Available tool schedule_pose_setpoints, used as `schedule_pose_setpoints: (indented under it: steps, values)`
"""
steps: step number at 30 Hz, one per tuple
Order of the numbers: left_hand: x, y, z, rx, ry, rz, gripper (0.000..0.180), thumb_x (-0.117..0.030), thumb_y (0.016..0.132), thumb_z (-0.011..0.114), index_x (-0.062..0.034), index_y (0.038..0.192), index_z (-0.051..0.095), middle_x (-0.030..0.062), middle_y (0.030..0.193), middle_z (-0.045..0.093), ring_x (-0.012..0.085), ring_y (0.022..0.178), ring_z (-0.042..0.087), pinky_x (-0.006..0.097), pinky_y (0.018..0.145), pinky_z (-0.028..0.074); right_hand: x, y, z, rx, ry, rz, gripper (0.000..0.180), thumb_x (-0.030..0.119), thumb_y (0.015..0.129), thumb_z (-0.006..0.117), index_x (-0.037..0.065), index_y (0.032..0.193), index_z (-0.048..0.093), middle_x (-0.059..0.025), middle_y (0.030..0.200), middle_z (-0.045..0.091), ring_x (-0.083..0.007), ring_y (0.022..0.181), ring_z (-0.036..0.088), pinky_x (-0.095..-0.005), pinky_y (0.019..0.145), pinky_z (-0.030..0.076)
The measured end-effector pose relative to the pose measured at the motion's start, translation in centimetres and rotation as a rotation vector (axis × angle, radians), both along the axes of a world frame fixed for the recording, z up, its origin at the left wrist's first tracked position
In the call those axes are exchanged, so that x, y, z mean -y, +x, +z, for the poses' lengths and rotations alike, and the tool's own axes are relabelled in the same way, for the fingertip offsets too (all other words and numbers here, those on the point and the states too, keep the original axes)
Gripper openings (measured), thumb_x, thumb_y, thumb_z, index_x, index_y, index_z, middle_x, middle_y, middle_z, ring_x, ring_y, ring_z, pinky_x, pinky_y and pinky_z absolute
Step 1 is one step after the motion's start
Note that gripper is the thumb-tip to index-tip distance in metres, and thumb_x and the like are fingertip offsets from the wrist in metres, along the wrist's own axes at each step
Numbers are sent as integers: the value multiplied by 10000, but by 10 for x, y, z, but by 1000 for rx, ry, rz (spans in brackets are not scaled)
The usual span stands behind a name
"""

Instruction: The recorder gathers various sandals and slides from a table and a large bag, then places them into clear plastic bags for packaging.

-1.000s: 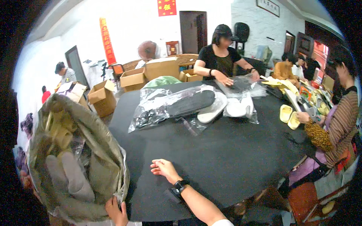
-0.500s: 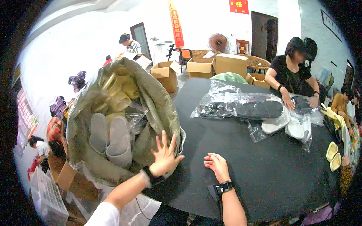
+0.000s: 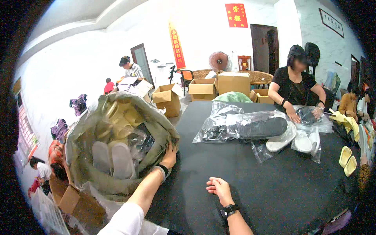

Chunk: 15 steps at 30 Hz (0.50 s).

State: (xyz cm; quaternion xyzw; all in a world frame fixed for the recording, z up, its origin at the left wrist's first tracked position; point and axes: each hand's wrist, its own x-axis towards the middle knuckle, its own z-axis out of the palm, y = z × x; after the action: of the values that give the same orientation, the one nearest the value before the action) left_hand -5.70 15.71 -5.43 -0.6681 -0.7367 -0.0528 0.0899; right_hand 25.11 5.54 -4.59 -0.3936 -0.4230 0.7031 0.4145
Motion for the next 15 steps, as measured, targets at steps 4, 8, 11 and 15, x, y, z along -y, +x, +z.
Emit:
schedule_pose_setpoints:
  steps: [4, 8, 11, 15]
  values:
    - [6, -8, 15, 296, -108, -14, 621, -103, 776, 451, -33, 1365, 269, 216, 1448, 106, 411, 1314, 155, 449, 1070, 196, 4, 0, -1, -27, 6, 23, 249, 158, 921, 439, -10, 1087, 519, -108, 931, 609, -160, 738, 603, -262, 652, 510]
    - [46, 27, 27, 232, 78, -184, 658, -189, 754, 581, -29, 1331, 307, 227, 1413, 208, 391, 1279, 258, 440, 1034, 265, 2, 2, -5, -51, 9, -16, 258, 144, 914, 445, -25, 1092, 524, -120, 913, 612, -172, 716, 613, -272, 629, 517]
    - [109, 74, 77, 188, 501, -276, 688, -166, 744, 611, 21, 1323, 289, 232, 1396, 241, 378, 1290, 248, 444, 1038, 248, 3, 5, -4, -52, -5, -36, 247, 141, 915, 451, -31, 1078, 518, -122, 897, 609, -175, 707, 607, -278, 636, 520]
    - [176, 77, 112, 220, 949, 49, 825, -141, 713, 658, 26, 1367, 183, 265, 1419, 132, 416, 1319, 134, 480, 1055, 178, 3, 9, -8, -108, 3, -36, 233, 144, 916, 460, -30, 1056, 523, -127, 894, 604, -176, 712, 606, -284, 636, 524]
